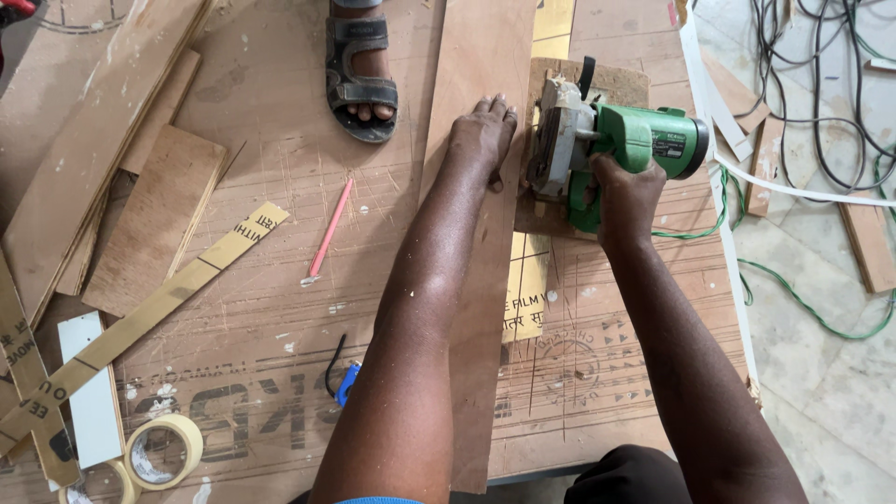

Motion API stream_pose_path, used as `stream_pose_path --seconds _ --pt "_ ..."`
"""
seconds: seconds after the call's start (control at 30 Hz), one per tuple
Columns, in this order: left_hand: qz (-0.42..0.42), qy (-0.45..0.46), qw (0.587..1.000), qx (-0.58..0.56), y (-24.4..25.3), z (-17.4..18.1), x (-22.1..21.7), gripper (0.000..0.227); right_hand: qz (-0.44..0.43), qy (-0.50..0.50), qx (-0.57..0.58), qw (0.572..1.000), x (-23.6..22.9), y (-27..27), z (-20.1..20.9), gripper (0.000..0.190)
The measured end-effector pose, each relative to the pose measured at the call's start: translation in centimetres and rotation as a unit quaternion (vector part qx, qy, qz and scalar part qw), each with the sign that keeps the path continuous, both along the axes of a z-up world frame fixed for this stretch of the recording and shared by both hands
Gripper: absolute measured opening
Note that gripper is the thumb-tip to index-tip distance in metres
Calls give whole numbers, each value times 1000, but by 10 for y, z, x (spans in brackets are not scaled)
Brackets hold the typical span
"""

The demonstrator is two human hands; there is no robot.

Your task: The person uses a circular saw to cut a piece of plywood on a workbench. They then use a try square and pencil to mark measurements on the cut piece and another strip of wood before making additional cuts with the saw.

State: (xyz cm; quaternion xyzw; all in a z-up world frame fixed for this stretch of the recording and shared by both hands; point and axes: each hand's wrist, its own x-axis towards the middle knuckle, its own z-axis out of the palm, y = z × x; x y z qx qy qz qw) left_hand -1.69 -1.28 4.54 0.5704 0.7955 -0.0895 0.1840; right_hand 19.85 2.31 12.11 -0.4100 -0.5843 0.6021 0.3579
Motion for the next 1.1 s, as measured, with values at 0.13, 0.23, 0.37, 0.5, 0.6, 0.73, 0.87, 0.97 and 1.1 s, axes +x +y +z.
stream_pose_path --seconds 0.13,0.23,0.37,0.5,0.6,0.73,0.87,0.97,1.1 --pt "-3 3 1000 22 9 2 -8 100 -1 -7 4 1000 -1 3 -1 7" --pt "-20 29 998 59 23 -4 -17 90 0 -10 7 1000 -3 4 -1 7" --pt "-32 57 996 58 38 -9 -21 89 -7 -10 -4 1000 -5 6 -1 7" --pt "-27 89 995 30 63 -20 -26 91 -6 -2 -9 1000 -8 8 0 7" --pt "16 110 991 73 71 -36 -28 68 -5 -2 -8 1000 -11 10 0 6" --pt "-4 96 995 -8 81 -34 -35 102 -1 -1 -7 1000 -13 13 0 6" --pt "-1 50 996 -68 96 -27 -38 112 5 0 -1 1000 -17 17 1 7" --pt "12 46 997 -53 97 -34 -40 108 4 -2 -3 1000 -18 18 2 6" --pt "11 38 997 -59 95 -31 -42 112 10 2 0 1000 -20 21 3 6"
